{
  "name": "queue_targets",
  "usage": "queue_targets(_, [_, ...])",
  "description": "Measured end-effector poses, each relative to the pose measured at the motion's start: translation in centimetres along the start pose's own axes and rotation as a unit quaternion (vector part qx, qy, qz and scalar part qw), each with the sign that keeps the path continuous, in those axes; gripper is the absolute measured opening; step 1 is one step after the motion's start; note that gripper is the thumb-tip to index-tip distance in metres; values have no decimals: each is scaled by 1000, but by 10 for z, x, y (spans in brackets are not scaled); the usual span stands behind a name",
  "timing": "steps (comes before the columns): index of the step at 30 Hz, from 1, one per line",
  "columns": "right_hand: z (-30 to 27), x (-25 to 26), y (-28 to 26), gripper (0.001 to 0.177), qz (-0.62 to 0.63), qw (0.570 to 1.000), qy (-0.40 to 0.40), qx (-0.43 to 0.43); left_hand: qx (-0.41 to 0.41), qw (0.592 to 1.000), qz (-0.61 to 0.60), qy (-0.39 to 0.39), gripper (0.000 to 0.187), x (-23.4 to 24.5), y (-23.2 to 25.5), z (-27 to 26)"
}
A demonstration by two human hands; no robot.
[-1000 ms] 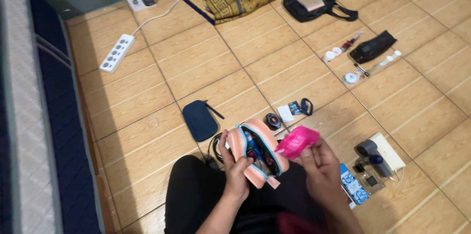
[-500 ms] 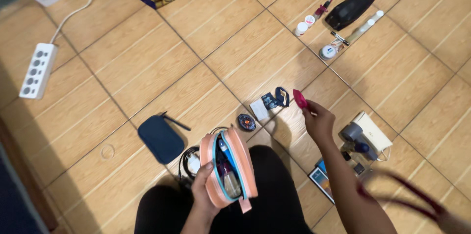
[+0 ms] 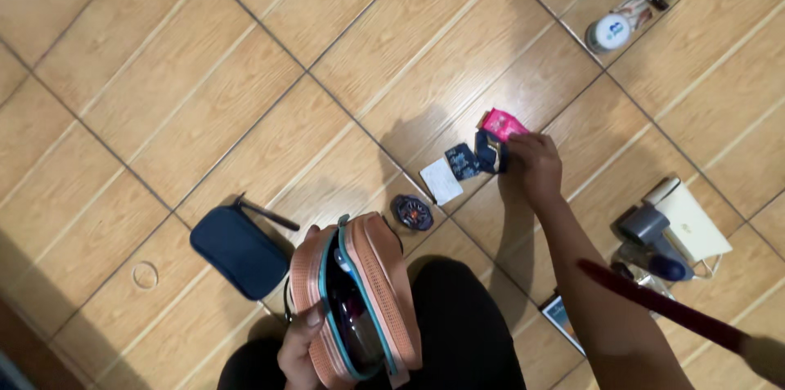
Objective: The person sits on the floor and packs a navy zippered pouch with charging cables and adapters, then fills a pink toiletry pouch with personal care items. They then place the pouches and other items into a black handbag and a backpack, arranging items inside.
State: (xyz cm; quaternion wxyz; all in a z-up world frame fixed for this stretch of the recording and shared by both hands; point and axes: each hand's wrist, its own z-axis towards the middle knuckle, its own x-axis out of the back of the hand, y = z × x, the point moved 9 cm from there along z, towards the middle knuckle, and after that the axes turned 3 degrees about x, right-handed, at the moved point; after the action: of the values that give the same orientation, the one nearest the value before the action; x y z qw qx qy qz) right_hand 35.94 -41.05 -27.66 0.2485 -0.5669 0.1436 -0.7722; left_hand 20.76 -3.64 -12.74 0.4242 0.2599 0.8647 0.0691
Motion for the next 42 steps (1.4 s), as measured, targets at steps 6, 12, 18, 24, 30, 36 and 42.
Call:
queue_targets(6, [33, 49, -29, 15, 51, 993, 78, -70, 82, 996, -25, -33, 71, 15, -13, 29])
queue_targets(12, [25, 179, -223, 12, 244, 959, -10, -142, -47, 986, 133, -92, 94, -58, 20, 19])
queue_targets(18, [-22, 204, -374, 28, 146, 985, -93, 6, -147, 966, 177, -119, 113, -119, 47, -57])
queue_targets(24, [-52, 209, -433, 55, 3, 982, -191, 9, -181, 957, 175, -145, 118, -92, 41, -131])
queue_targets(30, [-95, 229, -471, 59, 5, 978, -200, 62, -197, 971, 77, -111, 103, -48, 21, -175])
queue_targets(36, [-116, 284, -444, 44, 267, 963, 17, -33, -185, 979, 43, -73, 98, -41, 19, -174])
queue_targets(42, [-93, 260, -383, 46, 484, 872, 26, -76, -155, 982, 82, -69, 101, -57, 11, -136])
